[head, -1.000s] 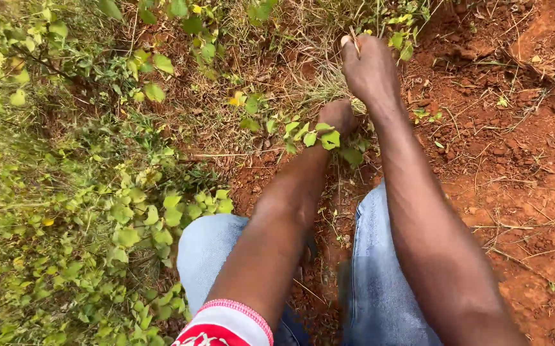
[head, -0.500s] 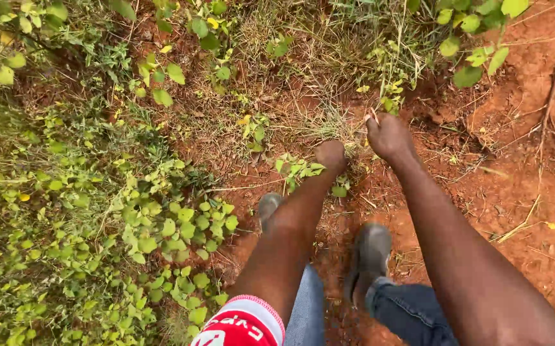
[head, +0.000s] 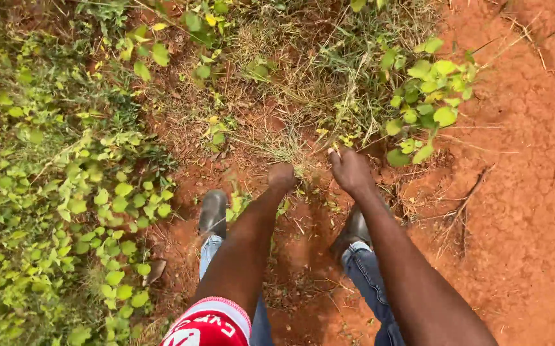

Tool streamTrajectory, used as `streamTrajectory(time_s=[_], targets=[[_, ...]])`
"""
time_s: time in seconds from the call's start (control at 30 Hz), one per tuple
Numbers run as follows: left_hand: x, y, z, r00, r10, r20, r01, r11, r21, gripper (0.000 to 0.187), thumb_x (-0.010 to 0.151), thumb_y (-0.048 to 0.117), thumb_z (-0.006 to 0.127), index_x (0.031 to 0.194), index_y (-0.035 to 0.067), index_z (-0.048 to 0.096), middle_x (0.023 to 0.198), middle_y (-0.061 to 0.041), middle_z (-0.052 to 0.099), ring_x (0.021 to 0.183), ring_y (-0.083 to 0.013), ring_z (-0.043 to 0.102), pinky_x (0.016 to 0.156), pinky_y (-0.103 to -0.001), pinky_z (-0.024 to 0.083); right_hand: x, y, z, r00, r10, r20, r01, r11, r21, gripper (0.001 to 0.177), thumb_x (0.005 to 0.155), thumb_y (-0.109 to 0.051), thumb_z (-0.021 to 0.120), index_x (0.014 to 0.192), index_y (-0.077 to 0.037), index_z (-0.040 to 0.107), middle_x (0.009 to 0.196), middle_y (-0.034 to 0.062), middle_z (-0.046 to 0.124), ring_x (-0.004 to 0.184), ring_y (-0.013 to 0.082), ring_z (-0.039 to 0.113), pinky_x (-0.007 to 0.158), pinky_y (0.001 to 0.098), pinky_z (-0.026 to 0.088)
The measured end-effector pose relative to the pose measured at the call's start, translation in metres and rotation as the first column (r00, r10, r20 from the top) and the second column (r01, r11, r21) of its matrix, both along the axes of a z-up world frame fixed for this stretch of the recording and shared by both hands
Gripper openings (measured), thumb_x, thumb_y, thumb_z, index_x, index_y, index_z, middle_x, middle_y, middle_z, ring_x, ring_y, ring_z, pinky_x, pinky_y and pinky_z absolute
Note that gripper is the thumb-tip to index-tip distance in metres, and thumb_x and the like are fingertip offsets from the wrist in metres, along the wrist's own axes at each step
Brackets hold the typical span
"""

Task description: Prune small plants and clear weeds from a garden plot using small scissors and hands.

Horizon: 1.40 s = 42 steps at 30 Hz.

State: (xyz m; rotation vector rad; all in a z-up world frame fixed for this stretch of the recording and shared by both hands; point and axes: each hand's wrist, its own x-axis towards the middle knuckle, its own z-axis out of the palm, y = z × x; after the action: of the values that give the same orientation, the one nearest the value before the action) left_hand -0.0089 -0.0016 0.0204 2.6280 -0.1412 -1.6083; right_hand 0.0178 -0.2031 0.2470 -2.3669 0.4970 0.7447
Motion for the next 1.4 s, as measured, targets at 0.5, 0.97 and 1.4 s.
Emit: streamTrajectory(time_s=[0.5, 0.97, 1.4], targets=[[-0.039, -0.065, 0.025, 0.628, 0.777, -0.048, -0.778, 0.627, -0.022, 0.046, 0.082, 0.04, 0.088, 0.103, 0.0, 0.077, 0.087, -0.013, 0.072, 0.073, -0.0207, 0.071, 0.065, -0.038, 0.062, 0.052, -0.007, 0.104, 0.856, 0.492, -0.159, -0.479, 0.871, 0.111, 0.037, 0.106, -0.034, 0.049, 0.113, -0.001, 0.066, 0.076, 0.0228, 0.072, 0.067, 0.0343, 0.071, 0.072, 0.0544, 0.057], [-0.037, -0.058, -0.019, 0.6, 0.778, -0.185, -0.784, 0.618, 0.056, 0.051, 0.103, 0.039, 0.054, 0.145, 0.01, 0.055, 0.132, -0.022, 0.06, 0.098, -0.0279, 0.074, 0.081, -0.042, 0.065, 0.057, 0.033, 0.037, 0.552, 0.832, -0.064, -0.832, 0.554, 0.018, 0.04, 0.108, -0.034, 0.044, 0.095, -0.005, 0.069, 0.071, 0.0123, 0.068, 0.058, 0.023, 0.062, 0.061, 0.0447, 0.058], [-0.128, -0.16, -0.099, -0.268, 0.952, -0.146, -0.939, -0.292, -0.179, 0.045, 0.104, 0.033, 0.059, 0.138, 0.004, 0.053, 0.128, -0.019, 0.059, 0.108, -0.0287, 0.058, 0.097, -0.046, 0.05, 0.066, 0.085, -0.038, -0.012, 0.92, -0.391, -0.998, 0.014, 0.065, 0.038, 0.109, -0.023, 0.046, 0.085, -0.001, 0.067, 0.072, 0.0052, 0.058, 0.058, 0.0127, 0.051, 0.057, 0.0313, 0.055]])
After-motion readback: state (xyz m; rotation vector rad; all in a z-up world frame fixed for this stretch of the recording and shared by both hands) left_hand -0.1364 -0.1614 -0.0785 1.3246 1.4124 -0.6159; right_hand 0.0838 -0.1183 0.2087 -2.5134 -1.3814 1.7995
